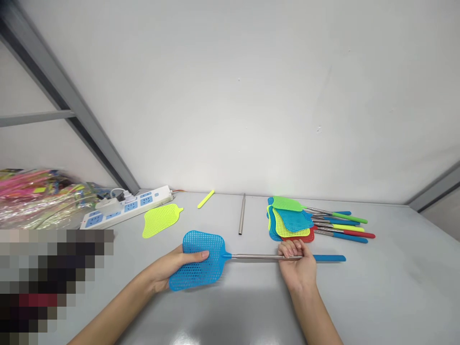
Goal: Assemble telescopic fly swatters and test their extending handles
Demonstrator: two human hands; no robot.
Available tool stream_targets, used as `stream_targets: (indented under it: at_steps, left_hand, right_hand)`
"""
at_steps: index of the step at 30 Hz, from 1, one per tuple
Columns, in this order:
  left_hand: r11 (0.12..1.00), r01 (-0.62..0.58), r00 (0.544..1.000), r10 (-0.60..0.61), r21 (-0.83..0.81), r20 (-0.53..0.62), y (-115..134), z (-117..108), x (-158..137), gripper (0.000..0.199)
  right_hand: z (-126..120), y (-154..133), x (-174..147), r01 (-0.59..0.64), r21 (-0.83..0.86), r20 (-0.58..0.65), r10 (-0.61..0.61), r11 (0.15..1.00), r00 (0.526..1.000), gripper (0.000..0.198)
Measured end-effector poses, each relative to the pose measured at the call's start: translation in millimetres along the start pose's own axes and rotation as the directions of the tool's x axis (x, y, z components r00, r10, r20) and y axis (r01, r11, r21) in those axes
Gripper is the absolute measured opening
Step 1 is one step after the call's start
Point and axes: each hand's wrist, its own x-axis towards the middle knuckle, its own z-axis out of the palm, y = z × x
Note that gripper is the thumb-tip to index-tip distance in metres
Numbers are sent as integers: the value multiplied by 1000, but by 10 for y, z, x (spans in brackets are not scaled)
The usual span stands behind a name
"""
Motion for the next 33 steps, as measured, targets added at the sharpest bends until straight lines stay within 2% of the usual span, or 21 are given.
stream_targets:
  at_steps: [10,20,33]
  left_hand:
    - [999,38,996,-39,-21,-85,-105,65,10,42]
    - [998,63,993,-66,-25,-94,-76,66,-14,39]
    - [993,118,987,-119,-11,-105,-102,38,24,39]
  right_hand:
    - [-42,32,-20,141,25,-14,-140,990,990,20]
    - [17,88,-71,167,34,-111,-162,985,981,21]
    - [87,145,-142,193,-38,-167,-197,980,966,22]
